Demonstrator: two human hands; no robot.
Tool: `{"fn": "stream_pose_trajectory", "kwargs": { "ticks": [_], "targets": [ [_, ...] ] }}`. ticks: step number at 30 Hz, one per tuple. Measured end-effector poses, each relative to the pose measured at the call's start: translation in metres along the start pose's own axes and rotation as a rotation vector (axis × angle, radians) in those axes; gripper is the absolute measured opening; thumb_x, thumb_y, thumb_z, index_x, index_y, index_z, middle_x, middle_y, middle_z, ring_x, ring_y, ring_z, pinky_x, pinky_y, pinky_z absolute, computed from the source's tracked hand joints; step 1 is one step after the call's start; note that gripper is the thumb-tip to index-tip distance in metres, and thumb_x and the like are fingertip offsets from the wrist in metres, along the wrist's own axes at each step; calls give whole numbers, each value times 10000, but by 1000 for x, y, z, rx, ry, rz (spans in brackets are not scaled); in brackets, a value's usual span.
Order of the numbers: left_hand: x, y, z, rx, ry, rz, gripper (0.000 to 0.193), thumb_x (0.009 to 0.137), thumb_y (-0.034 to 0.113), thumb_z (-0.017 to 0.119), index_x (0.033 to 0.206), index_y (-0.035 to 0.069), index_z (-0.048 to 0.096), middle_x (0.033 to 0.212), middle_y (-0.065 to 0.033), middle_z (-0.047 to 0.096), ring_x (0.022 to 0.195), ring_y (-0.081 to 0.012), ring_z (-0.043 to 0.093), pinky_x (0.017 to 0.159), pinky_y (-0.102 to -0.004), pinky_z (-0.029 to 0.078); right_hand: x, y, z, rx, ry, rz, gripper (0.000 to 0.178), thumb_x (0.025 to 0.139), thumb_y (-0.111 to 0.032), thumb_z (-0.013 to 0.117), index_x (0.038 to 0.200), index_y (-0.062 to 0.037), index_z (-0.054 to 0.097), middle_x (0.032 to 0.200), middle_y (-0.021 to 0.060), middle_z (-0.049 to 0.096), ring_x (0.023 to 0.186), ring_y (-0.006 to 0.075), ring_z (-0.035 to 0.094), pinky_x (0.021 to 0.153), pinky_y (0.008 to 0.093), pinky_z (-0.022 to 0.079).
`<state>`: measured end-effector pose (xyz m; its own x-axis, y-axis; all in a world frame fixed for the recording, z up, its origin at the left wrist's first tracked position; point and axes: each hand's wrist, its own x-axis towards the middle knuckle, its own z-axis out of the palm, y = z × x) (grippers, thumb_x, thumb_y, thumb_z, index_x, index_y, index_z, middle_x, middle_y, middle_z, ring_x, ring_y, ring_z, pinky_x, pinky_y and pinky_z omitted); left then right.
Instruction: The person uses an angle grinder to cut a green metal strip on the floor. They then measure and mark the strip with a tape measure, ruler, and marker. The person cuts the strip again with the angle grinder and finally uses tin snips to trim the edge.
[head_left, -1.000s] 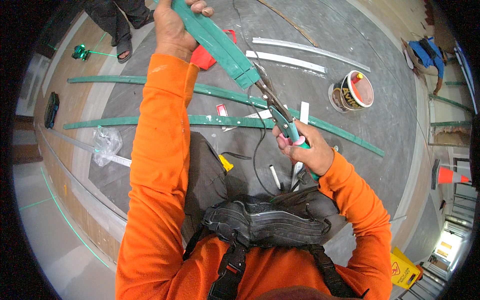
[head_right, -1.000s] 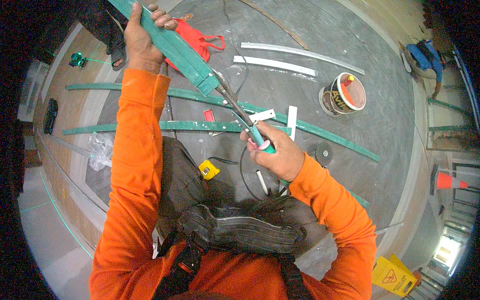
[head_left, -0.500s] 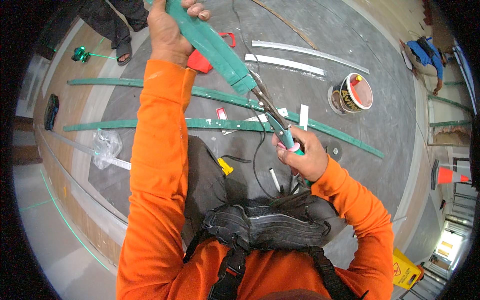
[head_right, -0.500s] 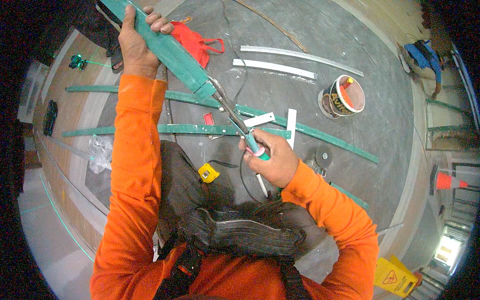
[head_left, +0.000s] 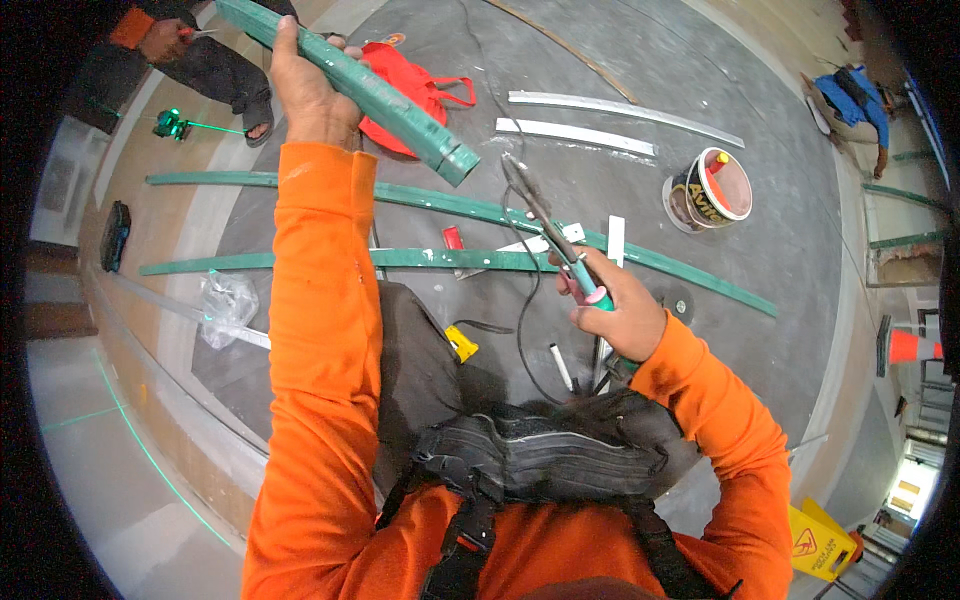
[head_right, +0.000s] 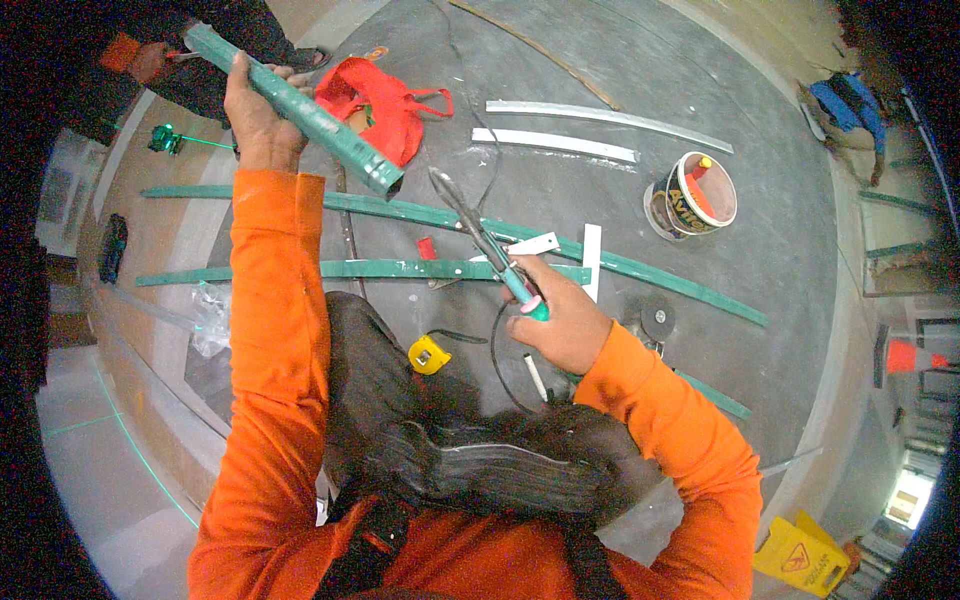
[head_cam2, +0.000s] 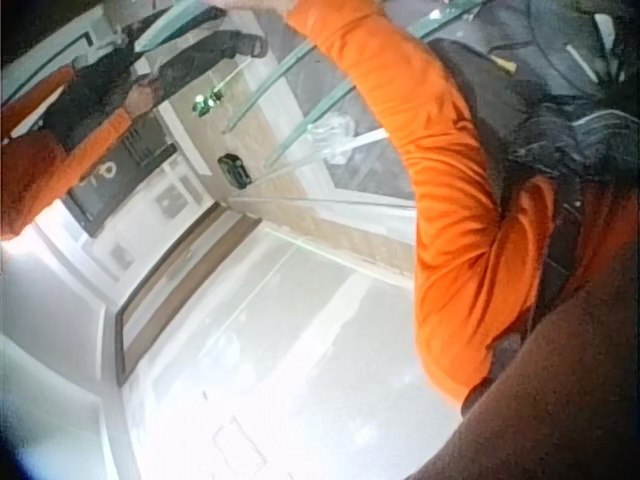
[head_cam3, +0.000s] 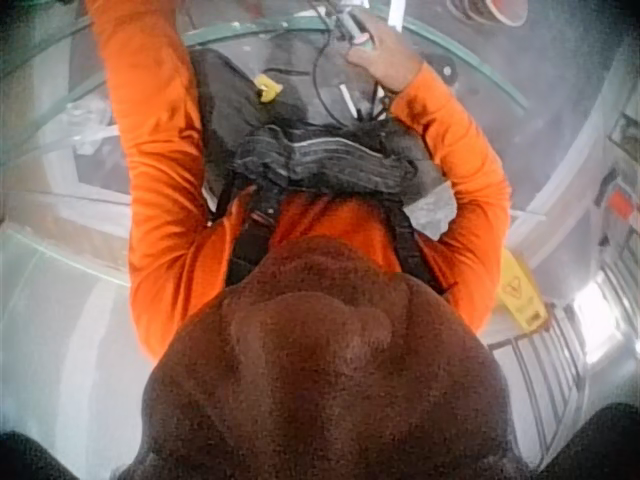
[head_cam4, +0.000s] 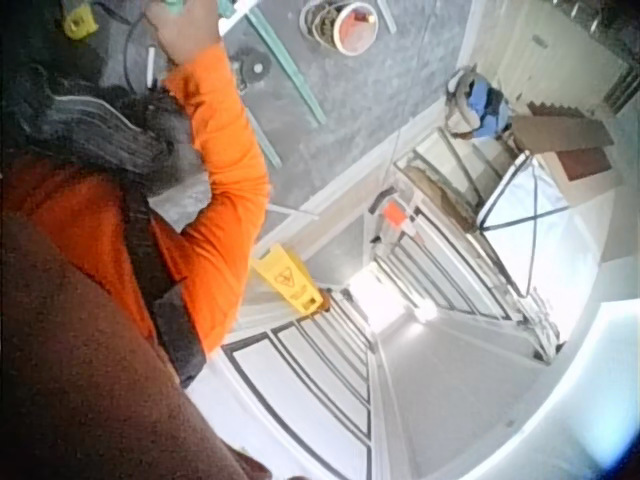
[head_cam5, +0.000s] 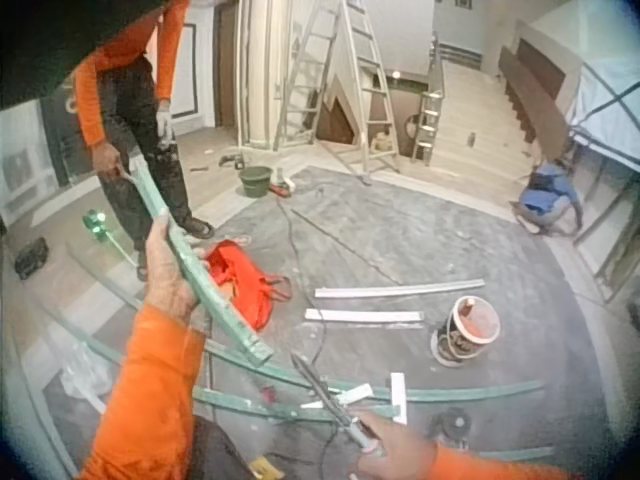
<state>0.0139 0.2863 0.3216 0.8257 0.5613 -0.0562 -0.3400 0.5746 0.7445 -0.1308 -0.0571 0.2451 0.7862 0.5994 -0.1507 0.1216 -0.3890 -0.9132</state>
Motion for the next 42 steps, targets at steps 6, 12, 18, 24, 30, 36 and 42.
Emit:
{"fn": "stream_pose_trajectory", "kwargs": {
  "ticks": [6,12,18,24,30,36,42],
  "targets": [
    [3,-1,-9,-26,-183,-25,566,862,670,470,814,106,455,625,-11,384,518,-169,395,458,-309,330,-1,-22,-9,188,-195,94,560,717,-117,626,1259,-38,510,998,60,574,930,157,546,875,294,446],
    [12,-1,-16,-137,-260,-14,579,867,683,438,800,107,431,636,-20,354,519,-160,361,458,-301,307,-4,-29,-11,251,-251,115,543,715,-136,619,1241,-40,521,994,45,567,924,155,541,872,288,445],
    [6,-12,-7,-191,-425,-71,541,861,659,452,803,121,444,628,15,343,521,-138,332,460,-303,296,1,-31,-8,273,-229,104,571,725,-135,623,1278,-45,509,1003,44,578,940,139,544,870,286,450],
    [32,-15,-22,-301,-711,-198,546,850,665,461,799,121,446,634,13,356,522,-136,343,470,-300,304,0,-29,-3,304,-199,84,500,750,-110,617,1238,-47,528,941,33,571,874,123,540,818,281,460],
    [31,-13,-22,-292,-671,-154,539,851,655,471,806,118,449,636,9,358,521,-140,348,463,-301,303,-2,-27,5,231,-144,63,356,778,-120,614,1120,-35,561,870,26,549,805,121,527,762,276,456],
    [28,-11,-21,-344,-769,-160,532,855,645,477,810,115,452,629,10,344,518,-138,338,460,-306,302,-1,-27,7,137,-107,44,273,798,-148,627,1037,-24,582,823,52,558,759,131,533,737,284,461],
    [26,-10,-21,-348,-781,-162,525,857,640,479,795,119,455,624,6,348,516,-140,334,465,-308,306,0,-32,10,55,-47,12,237,794,-158,644,981,-21,592,797,81,588,741,140,563,723,296,469]
  ]
}}
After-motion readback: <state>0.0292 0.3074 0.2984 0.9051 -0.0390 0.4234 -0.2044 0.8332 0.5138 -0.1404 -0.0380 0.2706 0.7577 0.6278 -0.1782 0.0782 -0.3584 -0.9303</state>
